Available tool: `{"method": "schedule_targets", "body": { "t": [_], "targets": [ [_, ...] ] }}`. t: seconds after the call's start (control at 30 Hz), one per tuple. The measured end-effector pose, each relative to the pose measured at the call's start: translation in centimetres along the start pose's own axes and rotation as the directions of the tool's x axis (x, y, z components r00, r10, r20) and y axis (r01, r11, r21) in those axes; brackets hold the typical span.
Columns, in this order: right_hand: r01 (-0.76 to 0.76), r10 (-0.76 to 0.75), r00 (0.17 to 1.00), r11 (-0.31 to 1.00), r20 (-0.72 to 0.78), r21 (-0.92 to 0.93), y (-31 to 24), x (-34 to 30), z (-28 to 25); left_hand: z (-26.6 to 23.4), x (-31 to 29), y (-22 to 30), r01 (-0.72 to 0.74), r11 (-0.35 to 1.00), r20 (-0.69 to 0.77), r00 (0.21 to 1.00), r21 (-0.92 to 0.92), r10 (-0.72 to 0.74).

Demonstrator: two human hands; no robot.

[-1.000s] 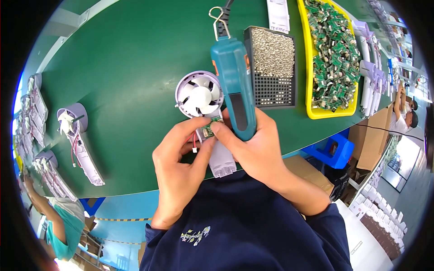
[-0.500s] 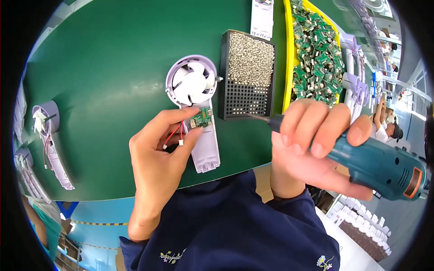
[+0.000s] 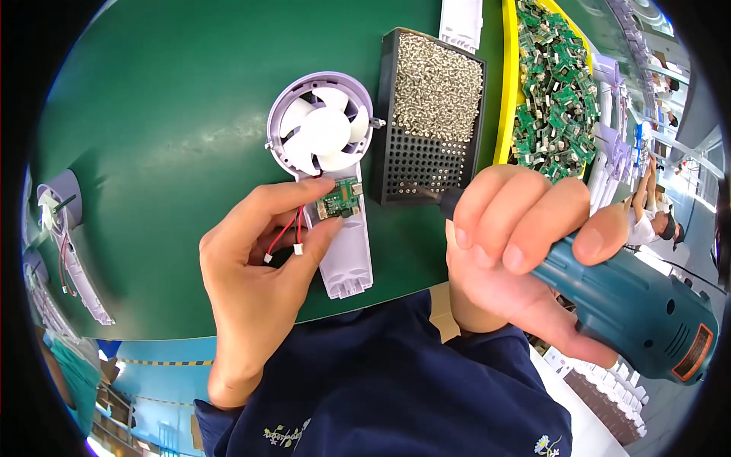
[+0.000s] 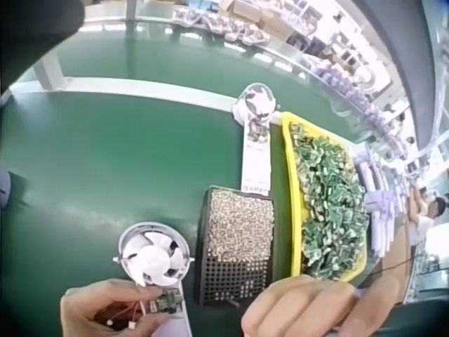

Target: The person assembles handheld fans on a production line by securing fan housing parts, circuit boards, and screws with an electric screwdriver.

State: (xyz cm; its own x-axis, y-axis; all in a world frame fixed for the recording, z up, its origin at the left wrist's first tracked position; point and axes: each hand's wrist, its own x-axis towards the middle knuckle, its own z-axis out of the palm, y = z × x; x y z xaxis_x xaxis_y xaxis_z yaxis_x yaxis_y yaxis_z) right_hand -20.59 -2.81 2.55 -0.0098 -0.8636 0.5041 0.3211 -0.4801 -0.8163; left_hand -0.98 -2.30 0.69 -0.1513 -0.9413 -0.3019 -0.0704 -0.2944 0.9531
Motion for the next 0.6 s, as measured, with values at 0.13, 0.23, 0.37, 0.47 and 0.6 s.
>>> {"method": "schedule_targets", "body": {
  "t": [0.13, 0.23, 0.37, 0.47, 0.6],
  "targets": [
    [0.009, -0.009, 1.000, 1.000, -0.002, -0.017, -0.2, 0.6, -0.3, 0.5, 0.3, 0.5, -0.016, 1.000, 0.003, 1.000, -0.005, 0.016],
    [0.035, -0.035, 0.999, 0.999, 0.003, -0.036, -0.1, 0.3, -0.2, 0.1, 0.2, 0.2, -0.030, 1.000, 0.022, 0.999, -0.001, 0.030],
    [0.034, -0.035, 0.999, 0.998, -0.007, -0.044, 0.0, 0.1, 0.5, -0.4, 0.1, -0.1, -0.023, 0.999, 0.024, 0.999, -0.023, 0.024],
    [0.023, -0.024, 1.000, 0.999, -0.015, -0.047, 0.3, -0.1, 1.2, -1.0, 0.1, -0.5, -0.031, 0.999, 0.020, 0.999, -0.035, 0.032],
    [0.009, -0.008, 1.000, 0.999, 0.010, -0.046, 0.3, 0.3, 0.7, -0.7, 0.1, -0.5, -0.031, 0.999, 0.014, 0.999, -0.035, 0.031]
  ]
}}
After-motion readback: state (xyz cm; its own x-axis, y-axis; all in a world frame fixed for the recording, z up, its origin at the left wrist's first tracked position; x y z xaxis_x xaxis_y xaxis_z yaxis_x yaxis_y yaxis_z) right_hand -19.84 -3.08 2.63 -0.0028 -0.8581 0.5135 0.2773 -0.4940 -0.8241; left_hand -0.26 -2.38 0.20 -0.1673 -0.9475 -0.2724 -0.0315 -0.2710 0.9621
